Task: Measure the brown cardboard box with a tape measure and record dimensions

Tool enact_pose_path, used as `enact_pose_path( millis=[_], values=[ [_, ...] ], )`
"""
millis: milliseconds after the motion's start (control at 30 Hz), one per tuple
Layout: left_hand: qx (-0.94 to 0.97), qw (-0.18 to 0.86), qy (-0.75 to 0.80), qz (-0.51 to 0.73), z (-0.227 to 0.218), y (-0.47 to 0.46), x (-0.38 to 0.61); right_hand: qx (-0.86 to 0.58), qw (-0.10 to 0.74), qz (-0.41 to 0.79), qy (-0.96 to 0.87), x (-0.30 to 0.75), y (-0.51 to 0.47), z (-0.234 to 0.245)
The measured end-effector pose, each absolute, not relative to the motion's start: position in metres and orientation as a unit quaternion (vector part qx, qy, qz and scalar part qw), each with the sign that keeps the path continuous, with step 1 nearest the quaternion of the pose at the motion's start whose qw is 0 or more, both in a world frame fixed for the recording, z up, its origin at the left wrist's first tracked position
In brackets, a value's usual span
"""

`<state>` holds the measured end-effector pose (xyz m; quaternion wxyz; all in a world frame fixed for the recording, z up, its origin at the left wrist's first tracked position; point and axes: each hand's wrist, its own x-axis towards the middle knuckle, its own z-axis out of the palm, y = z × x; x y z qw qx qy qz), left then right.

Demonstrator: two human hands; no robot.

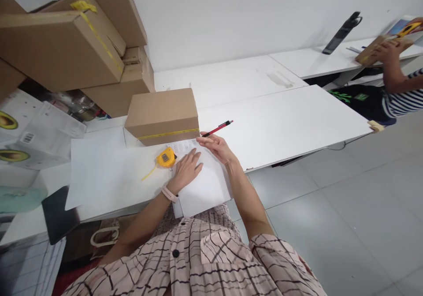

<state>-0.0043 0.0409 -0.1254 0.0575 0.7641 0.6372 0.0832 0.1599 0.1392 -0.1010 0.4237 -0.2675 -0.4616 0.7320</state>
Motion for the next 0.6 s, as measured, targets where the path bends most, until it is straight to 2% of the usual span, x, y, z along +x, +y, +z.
enact_pose_path(
  millis=[200, 600],
  values=[
    [0.761, 0.069, 0.641, 0.069, -0.126, 0.042, -0.007, -0.422, 0.429, 0.588, -0.54, 0.115, 0.15, -0.123],
    [0.746, 0.1, 0.65, 0.109, -0.129, 0.042, -0.007, -0.496, 0.443, 0.457, -0.591, 0.101, 0.159, -0.147]
  ],
)
